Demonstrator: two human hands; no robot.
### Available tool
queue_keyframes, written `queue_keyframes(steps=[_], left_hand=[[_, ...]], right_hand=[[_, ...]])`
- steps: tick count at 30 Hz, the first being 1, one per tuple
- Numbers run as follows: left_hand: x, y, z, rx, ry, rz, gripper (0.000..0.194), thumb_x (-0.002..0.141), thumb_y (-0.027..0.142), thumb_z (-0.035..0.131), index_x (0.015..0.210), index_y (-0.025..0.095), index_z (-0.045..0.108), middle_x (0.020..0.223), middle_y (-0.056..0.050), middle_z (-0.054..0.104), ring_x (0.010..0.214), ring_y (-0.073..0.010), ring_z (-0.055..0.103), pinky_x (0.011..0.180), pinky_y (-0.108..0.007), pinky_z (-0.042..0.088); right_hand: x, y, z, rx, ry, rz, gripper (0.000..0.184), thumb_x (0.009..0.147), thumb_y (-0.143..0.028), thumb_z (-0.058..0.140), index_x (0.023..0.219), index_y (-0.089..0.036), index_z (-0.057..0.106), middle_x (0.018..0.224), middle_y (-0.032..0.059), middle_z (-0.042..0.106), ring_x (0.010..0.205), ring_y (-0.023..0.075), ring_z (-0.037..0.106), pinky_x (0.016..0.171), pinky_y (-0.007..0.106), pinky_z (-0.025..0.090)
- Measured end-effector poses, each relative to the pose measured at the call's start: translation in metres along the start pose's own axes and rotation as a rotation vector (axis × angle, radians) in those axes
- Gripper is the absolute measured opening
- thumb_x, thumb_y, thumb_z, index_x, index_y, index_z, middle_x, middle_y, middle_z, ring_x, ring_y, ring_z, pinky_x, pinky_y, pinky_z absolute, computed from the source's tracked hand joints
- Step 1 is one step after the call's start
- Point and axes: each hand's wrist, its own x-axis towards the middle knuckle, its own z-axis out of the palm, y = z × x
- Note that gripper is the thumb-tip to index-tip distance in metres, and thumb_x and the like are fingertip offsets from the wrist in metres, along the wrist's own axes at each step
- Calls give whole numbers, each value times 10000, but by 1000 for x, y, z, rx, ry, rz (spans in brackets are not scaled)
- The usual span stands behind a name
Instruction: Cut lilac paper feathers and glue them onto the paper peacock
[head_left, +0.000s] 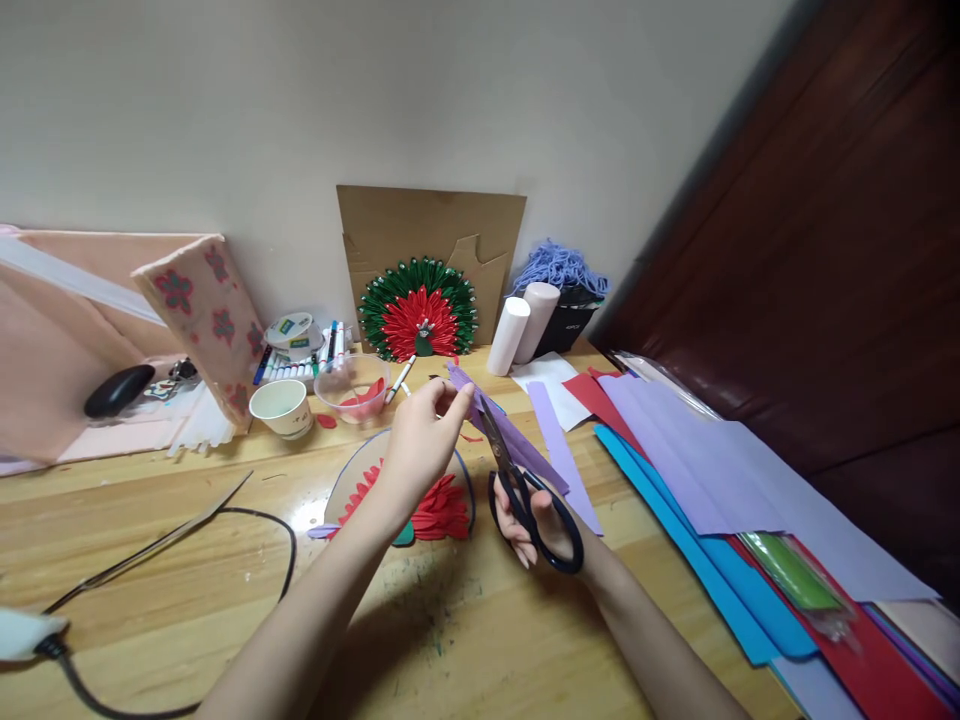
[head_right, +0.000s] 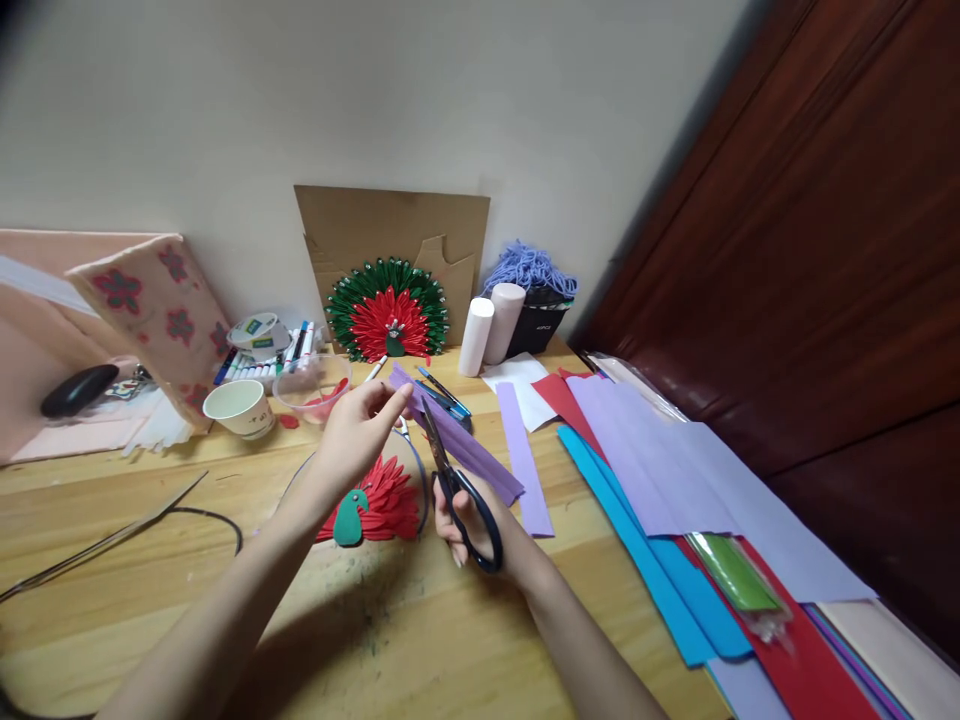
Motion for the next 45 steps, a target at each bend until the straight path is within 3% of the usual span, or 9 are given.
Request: queue_keyframes(steps=[11,20,29,34,41,45], left_hand=[[5,-11,-3,15,-43,26,318,849,399,440,670,161,551,654,-26,608,631,-154,557,602,-253,390],[2,-4,-6,114,-172,93,340,855,403,423,633,165,520,631,-14,575,617,-148,516,567,-246,346],[2,-2,-6,57,-192,83,337,848,409,427,631,166,514,623,-8,562,600,-143,504,564,-246,352],[3,-2,-9,1,-190,78,329,849,406,430,630,173,505,626,-6,553,618,-146,510,586,-243,368],[2,-2,-6,42,-217,135,337,869,385,391,615,176,459,613,12,511,588,-128,465,558,-236,334],[1,0,-4,10,-260,152,354,880,392,360,605,177,422,594,25,448,566,-114,417,535,-232,303]], right_hand=[[-1,-25,23,-60,91,89,652,532,-801,544,738,-199,402,454,-113,365,287,27,291,284,157,312],[-1,-2,9,141,-17,31,688,539,-827,479,794,-188,452,505,-86,434,330,44,406,368,182,406],[-3,-8,10,-89,61,-4,648,610,-809,449,792,-188,426,512,-87,411,332,39,386,341,168,382],[-3,-23,19,-86,119,67,661,531,-800,546,763,-197,408,516,-100,383,322,28,341,306,154,342],[-7,-21,16,-157,65,16,693,583,-847,376,817,-196,415,550,-76,397,381,47,387,400,195,406],[-8,-22,17,-171,77,6,692,583,-845,379,824,-198,414,557,-70,396,393,53,388,420,208,407]])
